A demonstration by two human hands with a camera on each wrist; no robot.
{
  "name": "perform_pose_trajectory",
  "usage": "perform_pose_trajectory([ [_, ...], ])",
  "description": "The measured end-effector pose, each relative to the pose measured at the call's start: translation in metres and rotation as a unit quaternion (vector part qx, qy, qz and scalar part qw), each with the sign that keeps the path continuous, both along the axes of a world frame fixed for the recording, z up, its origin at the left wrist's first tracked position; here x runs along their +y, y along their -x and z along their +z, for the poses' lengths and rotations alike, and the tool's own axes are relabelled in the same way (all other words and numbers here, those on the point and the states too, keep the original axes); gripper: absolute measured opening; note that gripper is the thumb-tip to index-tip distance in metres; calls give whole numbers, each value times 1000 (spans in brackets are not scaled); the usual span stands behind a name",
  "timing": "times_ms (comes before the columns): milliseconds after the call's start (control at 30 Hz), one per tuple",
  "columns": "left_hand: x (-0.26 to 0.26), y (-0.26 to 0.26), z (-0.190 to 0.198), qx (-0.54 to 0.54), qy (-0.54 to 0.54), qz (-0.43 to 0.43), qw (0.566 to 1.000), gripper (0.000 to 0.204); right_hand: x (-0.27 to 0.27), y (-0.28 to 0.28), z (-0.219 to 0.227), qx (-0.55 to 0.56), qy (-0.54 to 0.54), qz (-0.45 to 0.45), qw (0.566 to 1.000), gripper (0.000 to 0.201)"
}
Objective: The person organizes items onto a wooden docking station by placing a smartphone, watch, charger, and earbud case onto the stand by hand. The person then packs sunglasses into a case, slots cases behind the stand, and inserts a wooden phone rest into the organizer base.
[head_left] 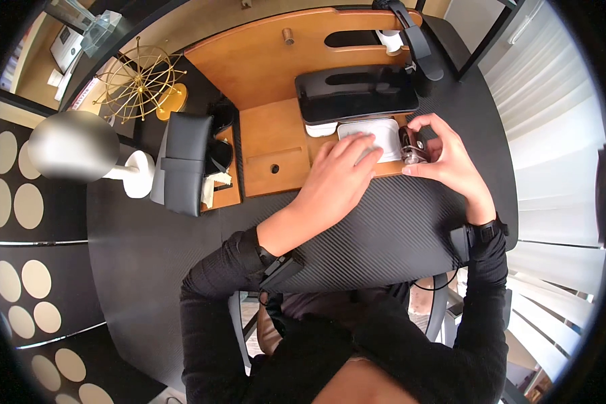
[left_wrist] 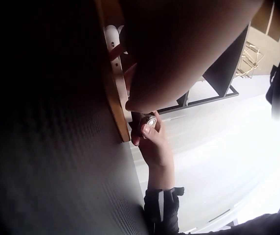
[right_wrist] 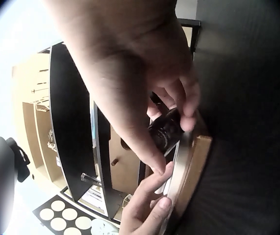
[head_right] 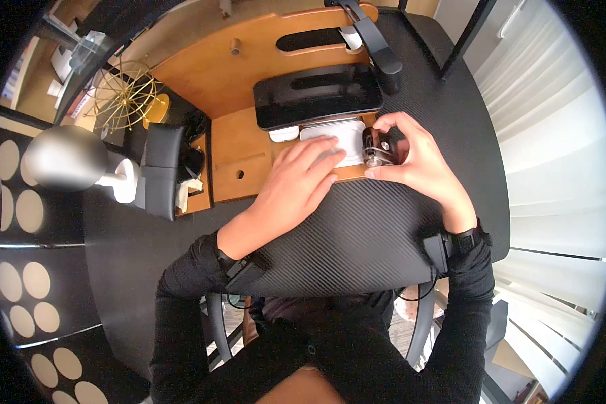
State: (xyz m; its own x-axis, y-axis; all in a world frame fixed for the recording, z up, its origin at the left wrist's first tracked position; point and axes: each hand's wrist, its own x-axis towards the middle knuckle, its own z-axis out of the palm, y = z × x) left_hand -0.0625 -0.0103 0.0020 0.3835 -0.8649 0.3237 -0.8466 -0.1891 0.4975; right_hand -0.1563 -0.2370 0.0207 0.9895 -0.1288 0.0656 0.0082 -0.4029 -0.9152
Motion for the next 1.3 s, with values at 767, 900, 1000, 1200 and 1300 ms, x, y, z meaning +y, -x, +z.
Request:
perform_pose_trajectory([
  [767,37,6,12,-89,-4,55,995,32,9,0,0,10,-2,4,1000,62],
  [900,30,-1,5,-126,-2,42,991,35,4,-3,0,-17,80,14,997,62],
  [1000,34,-3,4,-109,-13,57,992,36,3,-6,-7,-45,78,28,996,59],
  [1200,30,-8,-2,-128,19,74,989,37,6,-9,-14,-44,69,30,996,55],
  [1300,29,-10,-3,-107,17,81,991,35,7,-10,-17,-37,47,14,998,55],
])
